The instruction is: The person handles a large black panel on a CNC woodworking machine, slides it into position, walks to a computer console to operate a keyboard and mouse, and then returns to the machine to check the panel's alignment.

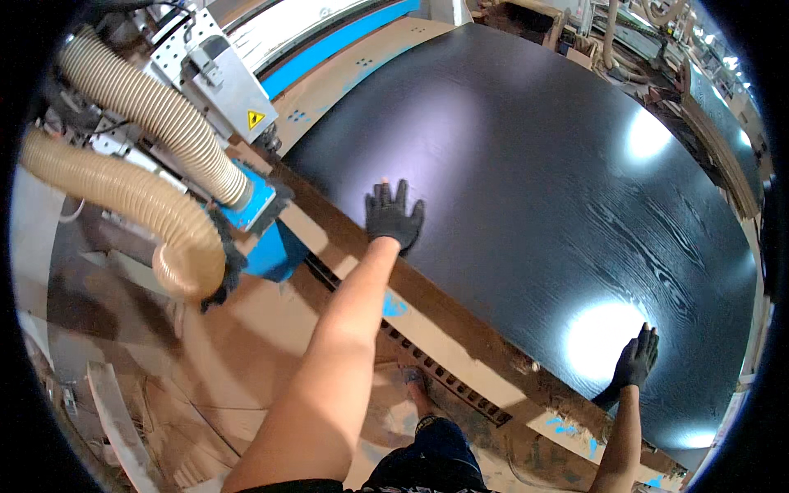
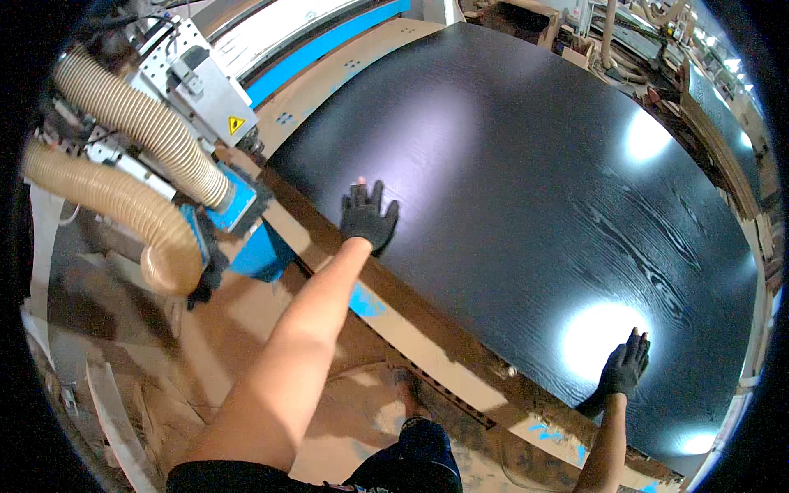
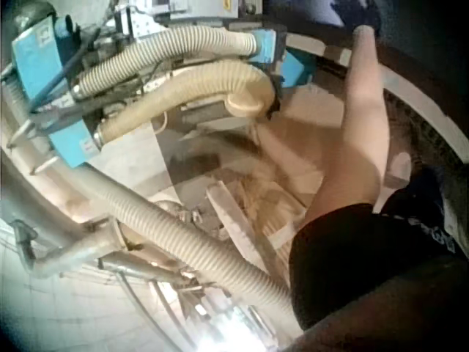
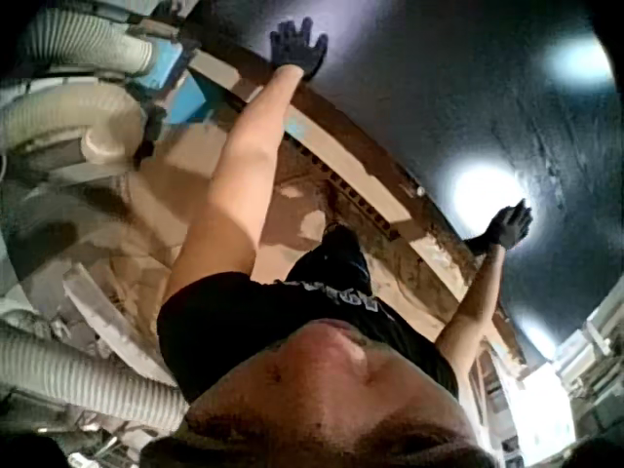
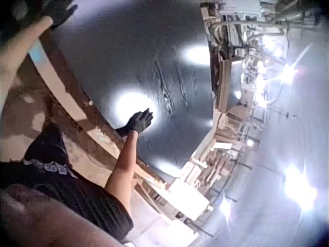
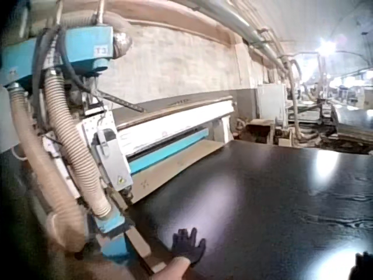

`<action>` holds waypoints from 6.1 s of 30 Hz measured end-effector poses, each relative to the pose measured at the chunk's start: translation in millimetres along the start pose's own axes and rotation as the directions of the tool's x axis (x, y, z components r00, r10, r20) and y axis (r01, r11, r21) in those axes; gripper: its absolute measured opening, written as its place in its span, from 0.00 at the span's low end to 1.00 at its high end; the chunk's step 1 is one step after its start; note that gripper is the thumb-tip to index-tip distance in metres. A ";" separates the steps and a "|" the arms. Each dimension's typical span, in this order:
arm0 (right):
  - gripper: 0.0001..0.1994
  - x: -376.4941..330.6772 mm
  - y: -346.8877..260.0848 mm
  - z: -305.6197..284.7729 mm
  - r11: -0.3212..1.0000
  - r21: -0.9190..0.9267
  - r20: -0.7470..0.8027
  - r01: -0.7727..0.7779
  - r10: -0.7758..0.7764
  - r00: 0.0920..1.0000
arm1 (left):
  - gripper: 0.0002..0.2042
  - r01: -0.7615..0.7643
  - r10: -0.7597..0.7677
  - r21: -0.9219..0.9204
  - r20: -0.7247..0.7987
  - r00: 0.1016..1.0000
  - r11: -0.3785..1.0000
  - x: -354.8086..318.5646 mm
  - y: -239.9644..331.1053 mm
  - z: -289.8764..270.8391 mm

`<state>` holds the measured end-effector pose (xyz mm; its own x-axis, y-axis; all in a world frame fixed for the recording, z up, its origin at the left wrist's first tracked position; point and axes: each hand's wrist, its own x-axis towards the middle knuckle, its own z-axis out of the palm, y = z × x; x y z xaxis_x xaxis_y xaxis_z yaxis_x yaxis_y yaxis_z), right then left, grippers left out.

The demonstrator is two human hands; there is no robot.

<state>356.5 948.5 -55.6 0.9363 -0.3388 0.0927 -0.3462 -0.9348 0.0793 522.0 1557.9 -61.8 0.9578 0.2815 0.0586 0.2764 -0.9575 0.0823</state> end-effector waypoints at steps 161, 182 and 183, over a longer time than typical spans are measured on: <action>0.34 -81.8 -118.5 -17.2 0.979 -0.024 0.285 -0.202 0.200 0.938 | 0.34 -0.026 0.026 -0.043 0.008 1.000 0.999 70.3 -116.7 -0.3; 0.13 -517.3 -49.0 63.3 0.229 0.214 0.021 -0.950 0.971 0.238 | 0.35 -0.413 0.408 0.002 0.141 0.902 0.911 -50.3 143.1 1.8; 0.13 -558.1 -37.9 88.1 -0.005 0.218 -0.057 -0.976 0.998 -0.018 | 0.34 -0.492 0.495 -0.054 0.091 0.864 0.869 -67.1 176.6 7.7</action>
<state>-147.7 1163.7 -197.8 -0.3655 -0.9211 0.1342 -0.8990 0.3120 -0.3073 507.1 1369.4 -58.9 0.9717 -0.2361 0.0009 -0.2351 -0.9672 0.0967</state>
